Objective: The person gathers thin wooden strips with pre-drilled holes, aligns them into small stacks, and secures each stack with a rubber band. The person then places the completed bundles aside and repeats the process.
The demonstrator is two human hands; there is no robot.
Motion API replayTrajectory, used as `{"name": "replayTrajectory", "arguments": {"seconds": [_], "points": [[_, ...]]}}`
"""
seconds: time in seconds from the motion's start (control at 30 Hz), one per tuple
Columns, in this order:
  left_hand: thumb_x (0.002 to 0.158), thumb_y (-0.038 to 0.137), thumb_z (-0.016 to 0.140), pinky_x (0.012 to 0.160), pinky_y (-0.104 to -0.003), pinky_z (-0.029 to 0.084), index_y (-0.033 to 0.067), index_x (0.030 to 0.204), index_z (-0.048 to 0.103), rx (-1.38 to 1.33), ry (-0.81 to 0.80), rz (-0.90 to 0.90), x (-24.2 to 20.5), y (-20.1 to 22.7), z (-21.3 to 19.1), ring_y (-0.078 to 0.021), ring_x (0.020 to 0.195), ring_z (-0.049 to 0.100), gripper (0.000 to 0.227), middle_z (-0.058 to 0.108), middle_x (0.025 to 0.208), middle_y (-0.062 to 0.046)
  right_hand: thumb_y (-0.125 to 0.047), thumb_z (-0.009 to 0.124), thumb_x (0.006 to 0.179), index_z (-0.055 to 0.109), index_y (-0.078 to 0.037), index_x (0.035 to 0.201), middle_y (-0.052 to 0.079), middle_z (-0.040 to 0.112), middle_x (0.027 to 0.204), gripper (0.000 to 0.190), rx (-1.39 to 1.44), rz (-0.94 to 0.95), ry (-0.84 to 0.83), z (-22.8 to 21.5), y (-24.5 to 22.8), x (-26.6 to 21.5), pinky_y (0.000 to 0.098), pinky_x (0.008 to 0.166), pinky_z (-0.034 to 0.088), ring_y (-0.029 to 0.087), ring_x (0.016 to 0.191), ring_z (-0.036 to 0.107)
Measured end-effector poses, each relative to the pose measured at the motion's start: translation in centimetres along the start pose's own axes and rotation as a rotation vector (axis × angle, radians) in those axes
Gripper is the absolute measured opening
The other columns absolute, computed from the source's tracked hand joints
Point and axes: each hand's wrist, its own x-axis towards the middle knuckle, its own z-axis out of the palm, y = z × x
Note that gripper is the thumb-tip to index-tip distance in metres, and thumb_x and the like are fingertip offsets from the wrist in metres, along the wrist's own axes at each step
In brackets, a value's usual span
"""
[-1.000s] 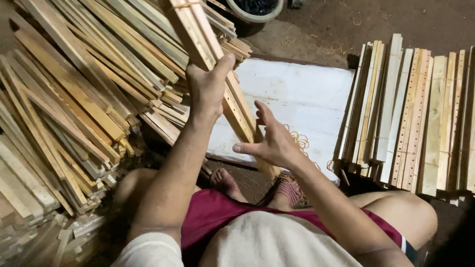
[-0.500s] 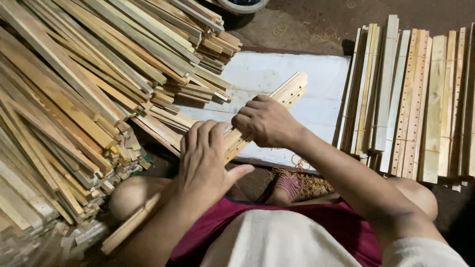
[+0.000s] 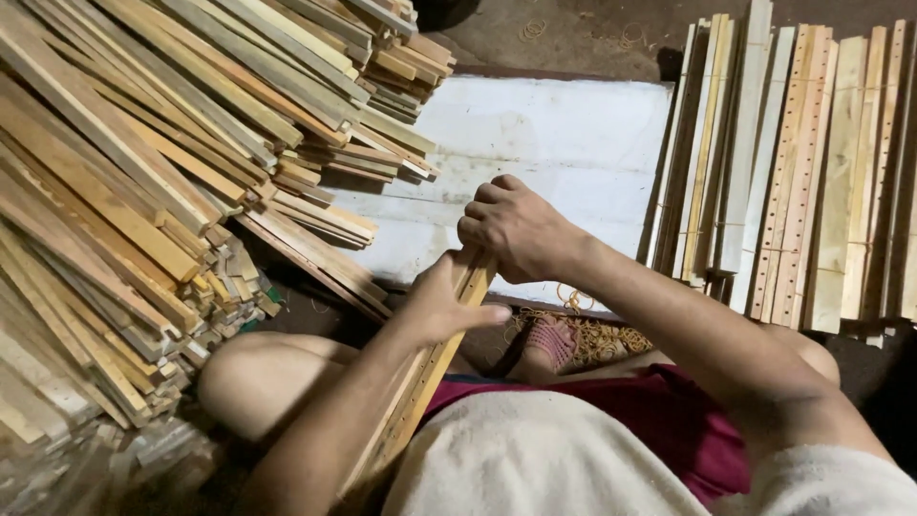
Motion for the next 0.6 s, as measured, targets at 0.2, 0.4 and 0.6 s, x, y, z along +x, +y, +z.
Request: {"name": "replayTrajectory", "arguments": {"seconds": [0.2, 0.4, 0.6], "points": [[0.071, 0.028, 0.09, 0.089, -0.042, 0.057, 0.006, 0.12, 0.064, -0.121, -0.172, -0.06, -0.3, 3.8, 1.4, -0.0317, 0.102, 0.071, 0.06, 0.072, 0.106, -0.012, -0.045, 0.059, 0.091, 0.039, -0.002, 0.151, 0.03, 0.041, 0.156, 0.077, 1.373, 0.278, -0.196, -12.9, 3.9, 0.0, 0.0665, 0.121, 0.017, 0.048, 0.148, 0.033], [0.077, 0.038, 0.085, 0.077, -0.037, 0.057, 0.0049, 0.096, 0.069, -0.108, -0.235, 0.014, -1.1, 7.5, 0.6, -0.0257, 0.083, 0.069, 0.041, 0.07, 0.086, -0.01, -0.087, -0.002, 0.081, 0.018, -0.001, 0.161, 0.038, 0.031, 0.157, 0.119, 1.491, 0.538, -0.09, -8.3, 0.8, 0.9, 0.0673, 0.12, 0.018, 0.053, 0.149, 0.029], [0.081, 0.04, 0.081, 0.083, -0.04, 0.057, 0.0055, 0.101, 0.066, -0.177, -0.234, 0.074, -0.8, 8.6, 0.1, -0.0279, 0.087, 0.067, 0.043, 0.066, 0.088, -0.011, -0.085, 0.012, 0.088, 0.033, -0.002, 0.157, 0.035, 0.034, 0.151, 0.11, 1.795, 0.75, 0.244, -2.1, 3.5, -0.2, 0.0593, 0.117, 0.038, 0.044, 0.142, 0.046]]}}
